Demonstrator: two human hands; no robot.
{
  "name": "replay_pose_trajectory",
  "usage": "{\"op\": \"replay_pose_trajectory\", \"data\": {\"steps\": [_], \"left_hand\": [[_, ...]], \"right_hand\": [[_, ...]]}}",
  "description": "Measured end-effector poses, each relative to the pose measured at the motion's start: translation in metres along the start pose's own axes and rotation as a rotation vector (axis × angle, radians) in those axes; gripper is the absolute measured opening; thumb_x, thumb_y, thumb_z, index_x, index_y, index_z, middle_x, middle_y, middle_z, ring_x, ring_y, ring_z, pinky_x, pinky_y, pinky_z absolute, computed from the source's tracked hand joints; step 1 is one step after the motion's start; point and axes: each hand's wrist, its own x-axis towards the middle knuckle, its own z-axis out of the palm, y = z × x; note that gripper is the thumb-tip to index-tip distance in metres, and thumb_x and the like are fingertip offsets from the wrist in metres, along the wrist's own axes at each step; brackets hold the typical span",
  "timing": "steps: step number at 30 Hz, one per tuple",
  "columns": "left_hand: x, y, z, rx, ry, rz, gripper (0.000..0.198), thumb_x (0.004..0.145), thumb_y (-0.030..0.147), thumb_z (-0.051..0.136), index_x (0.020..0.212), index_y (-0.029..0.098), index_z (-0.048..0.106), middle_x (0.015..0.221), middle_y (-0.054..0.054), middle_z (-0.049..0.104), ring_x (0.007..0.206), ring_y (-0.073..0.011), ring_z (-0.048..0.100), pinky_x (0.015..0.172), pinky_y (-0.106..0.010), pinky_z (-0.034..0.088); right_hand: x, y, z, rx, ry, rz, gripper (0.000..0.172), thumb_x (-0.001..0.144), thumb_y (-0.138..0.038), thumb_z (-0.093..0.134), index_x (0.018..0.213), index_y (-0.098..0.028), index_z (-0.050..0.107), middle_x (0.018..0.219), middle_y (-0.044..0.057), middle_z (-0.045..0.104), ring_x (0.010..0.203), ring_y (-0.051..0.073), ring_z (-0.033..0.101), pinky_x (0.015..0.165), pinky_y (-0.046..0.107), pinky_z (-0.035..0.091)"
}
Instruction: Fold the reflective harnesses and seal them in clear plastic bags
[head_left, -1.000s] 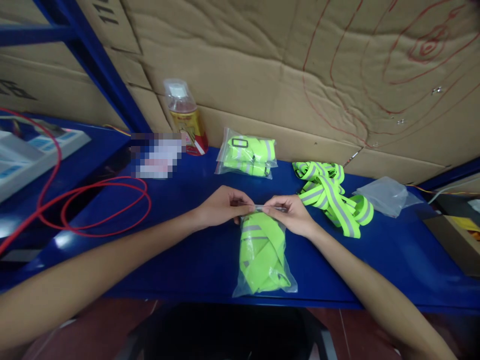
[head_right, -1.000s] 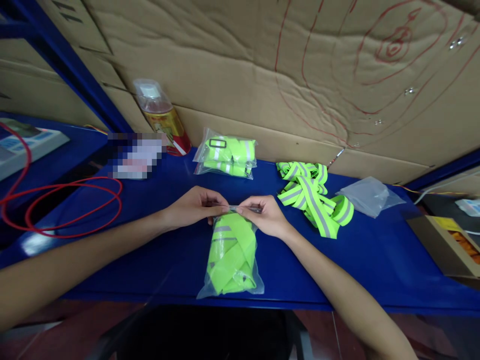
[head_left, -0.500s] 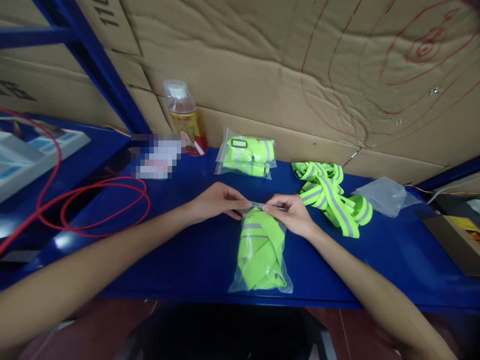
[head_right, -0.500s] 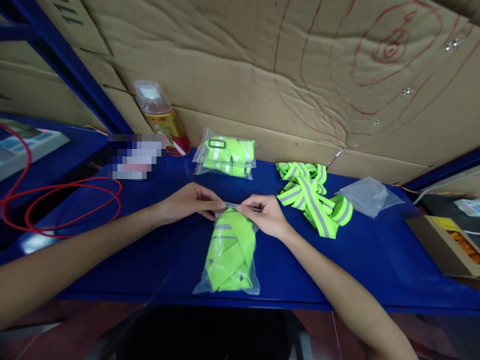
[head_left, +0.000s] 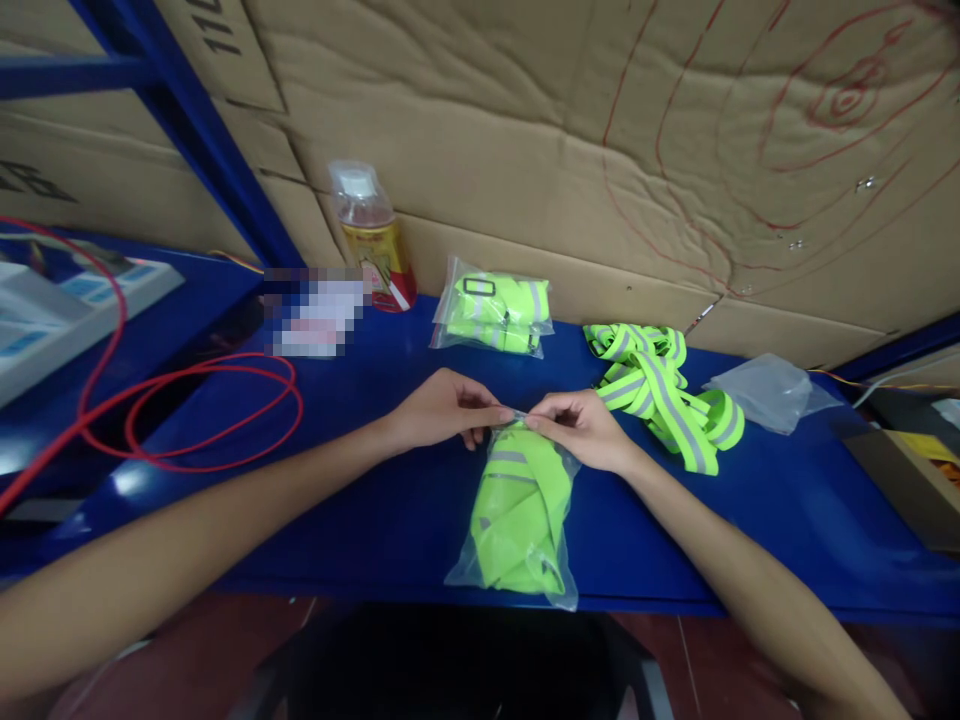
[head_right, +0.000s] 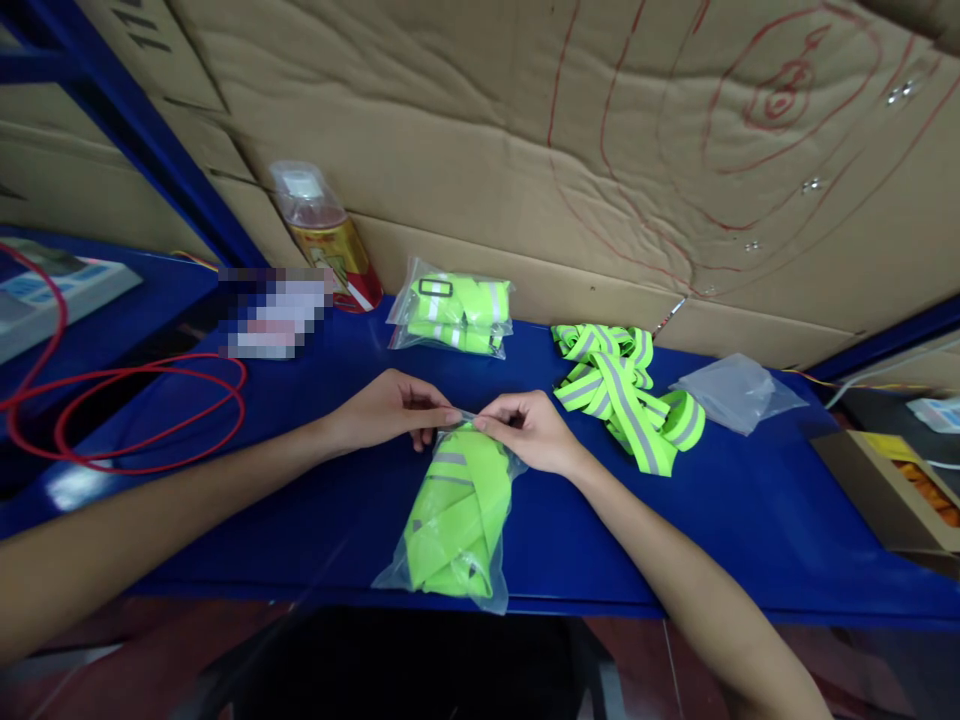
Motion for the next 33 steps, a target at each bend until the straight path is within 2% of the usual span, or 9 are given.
{"op": "replay_pose_trajectory", "data": {"steps": [3,8,11,15,20,24,26,33], "left_hand": [[-0.001,0.0,-0.001,0.02,0.018,0.048,0.042,0.08,0.053,0.091,0.083,0.012,0.081,0.058,-0.004,0.07,0.048,-0.0116,0.062,0.046,-0.019,0.053],[-0.003,0.001,0.002,0.014,-0.012,0.144,0.042,0.084,0.053,0.087,0.081,0.012,0.077,0.06,-0.003,0.067,0.049,-0.0104,0.061,0.047,-0.018,0.052],[-0.004,0.0,0.005,0.019,-0.049,0.129,0.044,0.087,0.056,0.084,0.086,0.013,0.074,0.061,-0.001,0.065,0.048,-0.011,0.059,0.044,-0.019,0.052],[-0.003,-0.001,0.008,0.071,-0.089,0.122,0.046,0.089,0.058,0.081,0.096,0.012,0.079,0.065,-0.001,0.064,0.05,-0.0103,0.057,0.042,-0.018,0.049],[-0.002,0.002,0.004,0.01,-0.069,0.171,0.042,0.085,0.054,0.084,0.088,0.013,0.079,0.066,-0.002,0.064,0.056,-0.0102,0.057,0.048,-0.018,0.052],[-0.002,0.007,-0.003,0.011,0.022,0.134,0.039,0.083,0.05,0.086,0.079,0.013,0.074,0.065,-0.002,0.064,0.053,-0.0097,0.056,0.045,-0.018,0.048],[-0.002,0.008,-0.005,0.022,0.049,0.106,0.04,0.083,0.05,0.085,0.075,0.015,0.069,0.063,0.0,0.062,0.049,-0.0089,0.053,0.042,-0.017,0.045],[0.0,0.004,-0.007,0.053,-0.035,0.165,0.044,0.083,0.054,0.086,0.073,0.016,0.068,0.057,0.003,0.058,0.045,-0.0059,0.046,0.041,-0.016,0.035]], "right_hand": [[0.0,0.0,0.0,0.007,0.005,0.022,0.05,0.075,-0.062,0.091,0.084,-0.013,0.082,0.066,0.002,0.07,0.056,0.011,0.052,0.052,0.024,0.039],[0.001,-0.004,0.001,0.074,-0.043,0.07,0.051,0.077,-0.062,0.09,0.087,-0.013,0.084,0.067,0.002,0.072,0.055,0.011,0.053,0.053,0.024,0.04],[0.0,-0.005,0.003,0.086,-0.044,0.068,0.051,0.075,-0.064,0.091,0.084,-0.014,0.083,0.067,0.002,0.072,0.055,0.011,0.054,0.053,0.024,0.041],[-0.002,-0.006,0.01,0.063,-0.034,0.051,0.053,0.074,-0.067,0.09,0.083,-0.015,0.081,0.062,0.0,0.067,0.053,0.01,0.05,0.05,0.024,0.037],[-0.001,-0.004,0.007,0.048,-0.002,0.026,0.052,0.079,-0.066,0.087,0.089,-0.015,0.083,0.065,0.001,0.069,0.053,0.01,0.051,0.05,0.024,0.038],[0.001,0.001,-0.008,0.08,-0.111,0.048,0.05,0.083,-0.064,0.086,0.088,-0.014,0.082,0.058,-0.002,0.064,0.05,0.009,0.051,0.05,0.023,0.041],[0.001,0.003,-0.012,0.082,-0.125,0.042,0.051,0.082,-0.064,0.086,0.085,-0.013,0.081,0.055,-0.003,0.062,0.048,0.009,0.05,0.049,0.023,0.041],[0.0,0.006,-0.006,0.05,-0.067,0.01,0.049,0.083,-0.062,0.086,0.085,-0.013,0.082,0.053,-0.003,0.059,0.046,0.008,0.047,0.046,0.022,0.034]]}}
